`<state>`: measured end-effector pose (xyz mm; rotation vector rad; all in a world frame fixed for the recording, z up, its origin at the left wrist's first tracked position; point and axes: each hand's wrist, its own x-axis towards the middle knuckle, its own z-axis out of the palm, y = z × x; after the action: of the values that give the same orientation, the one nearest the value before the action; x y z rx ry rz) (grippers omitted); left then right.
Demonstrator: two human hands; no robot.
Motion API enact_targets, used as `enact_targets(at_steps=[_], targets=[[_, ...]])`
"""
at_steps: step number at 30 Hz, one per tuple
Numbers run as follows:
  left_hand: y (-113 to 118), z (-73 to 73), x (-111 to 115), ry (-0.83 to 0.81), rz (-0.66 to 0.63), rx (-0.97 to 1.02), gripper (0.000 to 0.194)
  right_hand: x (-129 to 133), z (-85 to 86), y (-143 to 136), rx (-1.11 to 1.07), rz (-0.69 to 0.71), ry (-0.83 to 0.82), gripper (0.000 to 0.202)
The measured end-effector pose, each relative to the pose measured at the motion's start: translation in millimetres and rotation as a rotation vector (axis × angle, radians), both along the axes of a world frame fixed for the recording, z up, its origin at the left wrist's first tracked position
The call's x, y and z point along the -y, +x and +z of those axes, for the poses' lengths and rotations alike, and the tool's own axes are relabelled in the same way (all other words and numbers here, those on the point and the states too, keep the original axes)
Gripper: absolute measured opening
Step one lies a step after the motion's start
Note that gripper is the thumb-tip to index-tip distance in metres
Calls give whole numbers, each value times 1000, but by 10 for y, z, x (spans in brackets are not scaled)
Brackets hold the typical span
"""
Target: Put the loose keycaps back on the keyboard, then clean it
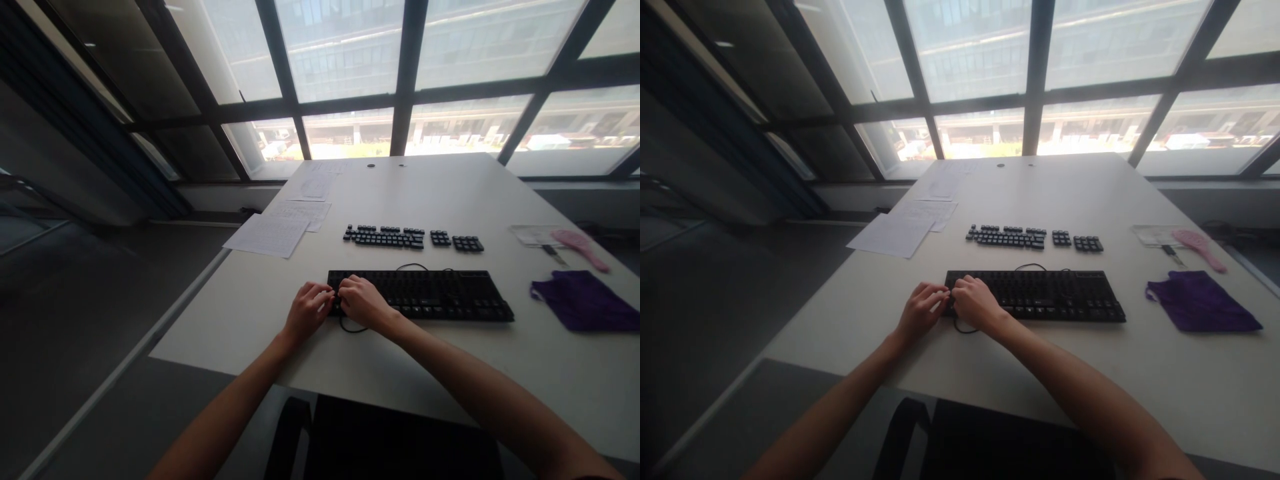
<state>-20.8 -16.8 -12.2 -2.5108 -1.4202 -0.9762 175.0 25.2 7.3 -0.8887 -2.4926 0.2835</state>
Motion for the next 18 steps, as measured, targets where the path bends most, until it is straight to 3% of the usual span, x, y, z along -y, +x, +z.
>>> enact_targets(at_steps=[5, 11, 18], targets=[[2, -6, -7, 16, -7, 4, 14, -20, 32, -1, -7, 9, -21, 13], [-8, -34, -5, 4, 1, 32, 13, -145, -78, 106, -223, 37, -183, 19], [-18, -88, -27, 19, 11, -22, 16, -181, -131, 11, -248, -21, -168, 9]])
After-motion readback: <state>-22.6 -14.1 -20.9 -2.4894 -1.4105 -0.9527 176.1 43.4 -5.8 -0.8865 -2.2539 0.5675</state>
